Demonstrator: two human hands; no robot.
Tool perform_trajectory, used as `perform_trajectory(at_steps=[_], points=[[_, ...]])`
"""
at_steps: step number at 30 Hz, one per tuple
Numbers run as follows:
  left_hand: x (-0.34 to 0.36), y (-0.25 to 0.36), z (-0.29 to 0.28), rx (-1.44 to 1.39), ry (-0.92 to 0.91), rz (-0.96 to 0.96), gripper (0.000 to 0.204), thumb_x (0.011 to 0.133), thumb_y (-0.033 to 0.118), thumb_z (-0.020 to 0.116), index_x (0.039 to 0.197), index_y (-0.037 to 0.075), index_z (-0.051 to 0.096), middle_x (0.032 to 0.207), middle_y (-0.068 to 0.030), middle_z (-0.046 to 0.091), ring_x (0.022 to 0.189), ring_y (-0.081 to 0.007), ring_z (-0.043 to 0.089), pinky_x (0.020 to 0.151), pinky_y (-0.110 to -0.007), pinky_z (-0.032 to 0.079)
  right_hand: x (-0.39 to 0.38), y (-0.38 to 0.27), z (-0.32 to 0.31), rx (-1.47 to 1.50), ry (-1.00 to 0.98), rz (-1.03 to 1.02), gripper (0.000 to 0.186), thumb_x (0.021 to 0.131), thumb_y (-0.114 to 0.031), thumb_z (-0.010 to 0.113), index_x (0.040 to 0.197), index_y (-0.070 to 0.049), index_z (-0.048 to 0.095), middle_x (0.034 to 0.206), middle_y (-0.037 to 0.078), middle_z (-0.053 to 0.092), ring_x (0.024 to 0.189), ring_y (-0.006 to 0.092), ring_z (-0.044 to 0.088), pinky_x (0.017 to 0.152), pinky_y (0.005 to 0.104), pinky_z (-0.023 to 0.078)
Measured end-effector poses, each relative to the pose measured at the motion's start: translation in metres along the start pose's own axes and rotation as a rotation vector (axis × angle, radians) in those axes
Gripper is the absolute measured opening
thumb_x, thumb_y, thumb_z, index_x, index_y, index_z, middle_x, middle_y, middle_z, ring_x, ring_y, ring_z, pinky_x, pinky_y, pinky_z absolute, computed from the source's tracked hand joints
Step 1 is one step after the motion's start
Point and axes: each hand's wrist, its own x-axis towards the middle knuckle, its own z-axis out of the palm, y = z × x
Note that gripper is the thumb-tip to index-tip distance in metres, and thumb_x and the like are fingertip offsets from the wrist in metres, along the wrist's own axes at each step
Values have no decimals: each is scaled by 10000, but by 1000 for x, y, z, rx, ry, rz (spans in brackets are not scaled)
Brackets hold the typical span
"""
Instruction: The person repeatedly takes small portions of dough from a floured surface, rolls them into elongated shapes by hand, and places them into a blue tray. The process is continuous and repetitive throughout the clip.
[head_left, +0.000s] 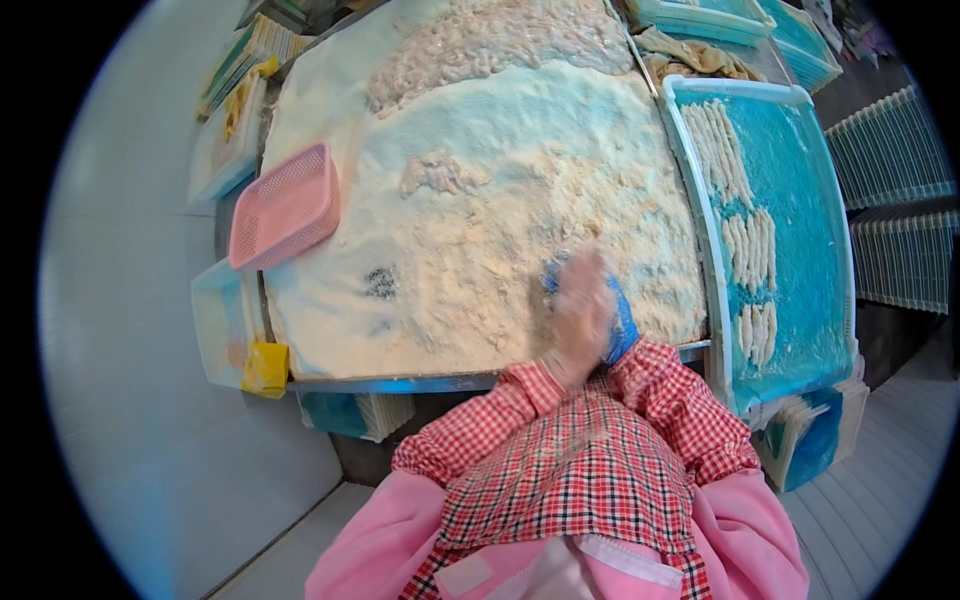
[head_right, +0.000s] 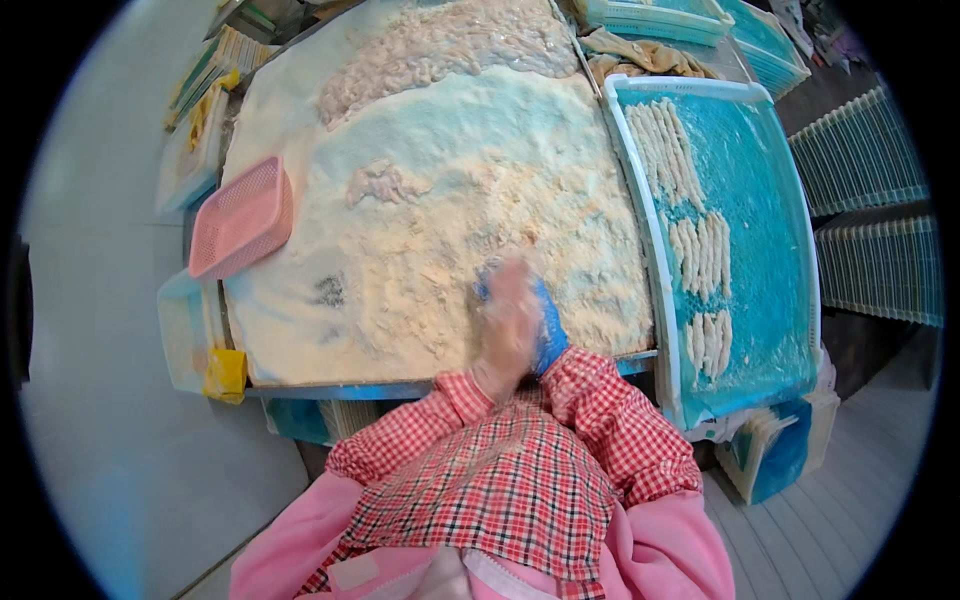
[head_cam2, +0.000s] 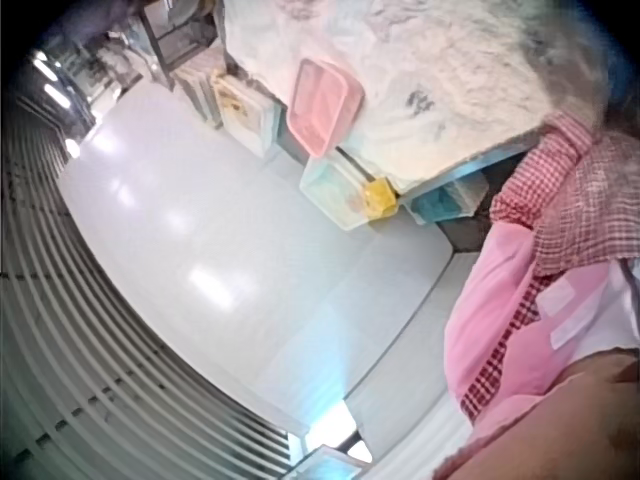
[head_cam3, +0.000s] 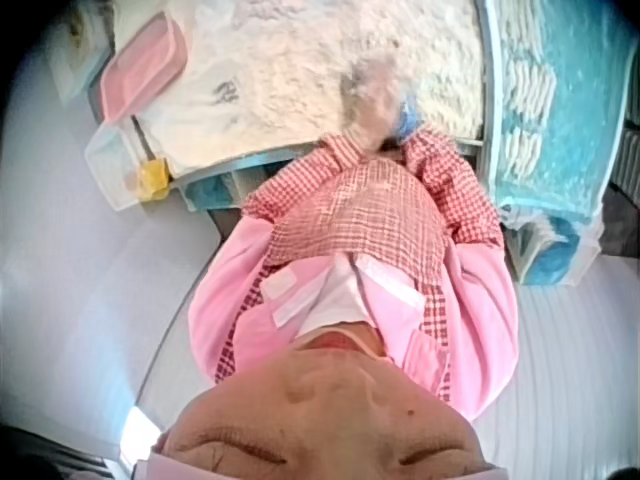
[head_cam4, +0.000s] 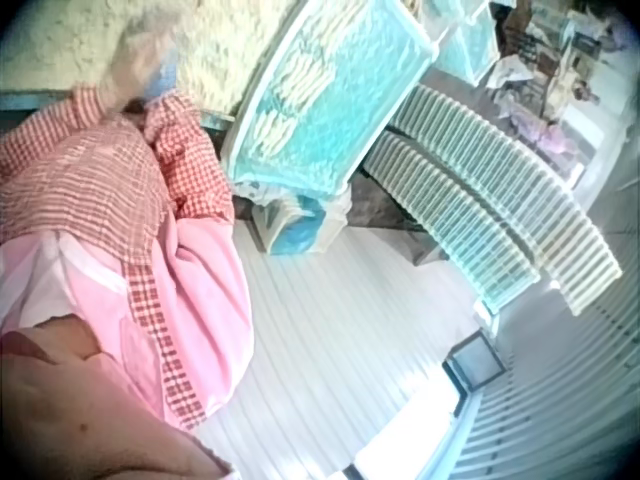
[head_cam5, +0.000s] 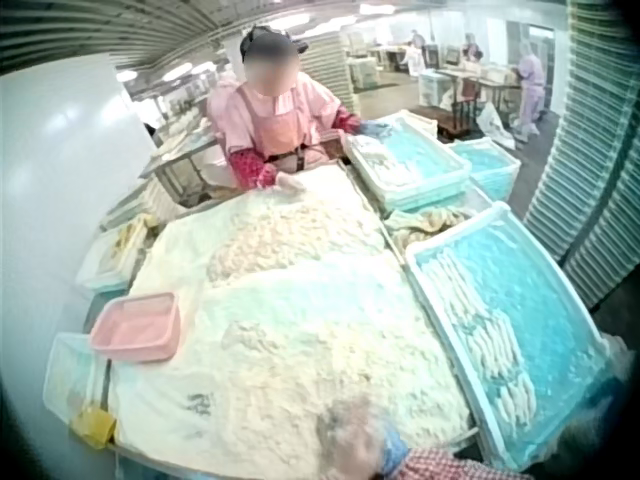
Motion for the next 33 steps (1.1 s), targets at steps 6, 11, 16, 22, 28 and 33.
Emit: perform_trajectory(at_steps=[6,11,16,22,28,33], points=[[6,-29,8,83,-42,36,500,965,252,353,1418,41,365,1487,-121,336,1417,-257,220,1161,-412,74,-2,34,26,635,-67,-238,576,959,-221,397,1479,-71,200,1547,78,198,1442,223,107,1172,391,-11],[2,5,10,52,-217,129,504,971,291,348,1425,72,369,1472,-122,364,1413,-284,220,1157,-437,55,-5,18,52,0,68,-484,477,975,-302,424,1398,-85,375,1394,81,464,1309,217,407,1131,393,233],[24,-67,2,447,-50,49,517,957,317,399,1421,91,363,1452,-138,368,1391,-320,236,1133,-495,101,4,-62,-54,36,98,611,384,971,-424,455,1141,-97,564,970,27,628,819,182,590,661,323,510],[9,-89,-18,521,-192,-499,507,944,269,466,1395,55,379,1369,-214,425,1290,-332,377,1068,-451,271,22,-66,-3,-490,412,628,333,980,-410,441,958,-118,597,661,-15,560,554,136,545,505,252,474],[6,-62,-15,122,41,-441,543,917,290,493,1387,35,395,1387,-233,415,1327,-330,350,1103,-450,227,34,-39,-19,-495,143,660,492,993,-426,375,1298,-54,473,1106,151,628,913,269,624,815,328,518],[4,-42,1,473,-156,15,526,909,270,496,1361,10,427,1390,-208,426,1343,-329,331,1119,-472,190,3,-25,-32,-478,336,490,454,996,-360,377,1313,-42,442,1198,162,581,1024,283,590,917,397,488]])
